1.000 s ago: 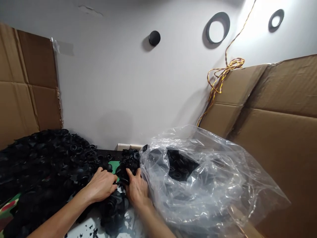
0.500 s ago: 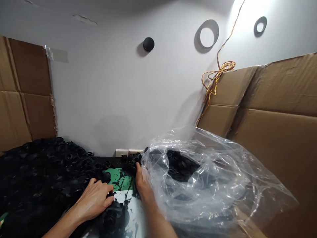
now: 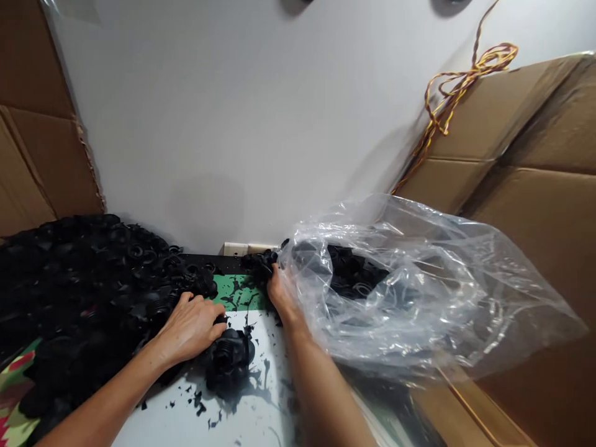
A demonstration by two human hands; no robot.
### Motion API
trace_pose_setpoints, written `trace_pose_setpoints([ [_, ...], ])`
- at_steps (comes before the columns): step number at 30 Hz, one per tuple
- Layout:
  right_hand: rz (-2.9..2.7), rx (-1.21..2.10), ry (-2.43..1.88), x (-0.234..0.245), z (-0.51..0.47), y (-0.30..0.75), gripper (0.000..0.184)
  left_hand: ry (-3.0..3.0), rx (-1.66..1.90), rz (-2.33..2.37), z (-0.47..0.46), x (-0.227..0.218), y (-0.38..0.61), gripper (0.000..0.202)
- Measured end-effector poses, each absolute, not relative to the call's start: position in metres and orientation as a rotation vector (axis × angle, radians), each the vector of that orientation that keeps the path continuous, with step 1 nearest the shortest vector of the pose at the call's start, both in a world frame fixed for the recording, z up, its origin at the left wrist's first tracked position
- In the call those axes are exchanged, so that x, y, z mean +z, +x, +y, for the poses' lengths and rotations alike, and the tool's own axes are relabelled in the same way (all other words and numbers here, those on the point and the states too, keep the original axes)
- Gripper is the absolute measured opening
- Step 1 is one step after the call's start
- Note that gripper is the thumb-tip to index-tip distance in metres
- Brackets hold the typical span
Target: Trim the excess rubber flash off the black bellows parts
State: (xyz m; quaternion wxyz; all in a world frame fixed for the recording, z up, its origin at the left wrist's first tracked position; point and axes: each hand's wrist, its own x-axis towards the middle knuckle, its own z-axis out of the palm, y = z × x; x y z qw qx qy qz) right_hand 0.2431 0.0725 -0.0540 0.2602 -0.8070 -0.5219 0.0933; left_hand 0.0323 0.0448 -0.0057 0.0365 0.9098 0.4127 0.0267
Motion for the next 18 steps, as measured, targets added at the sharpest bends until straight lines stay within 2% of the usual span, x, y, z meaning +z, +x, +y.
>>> trace_pose_setpoints([
  [7,-1.356,0.355,-2.193,-0.028,0.092,0.222,0.029,2.804,0.17,1.24,0.041,0.0,0.035,0.023],
  [13,-1.37,0.359,-2.075,-0.012,0.064,0.216,0.049,2.88,0.183,1.006,0.016,0.008,0.043,0.017],
  [18,-1.366,0.393,-1.913,-0.005,0.048,0.214,0.032,2.889,0.179,1.023,-0.008,0.011,0.031,0.017],
])
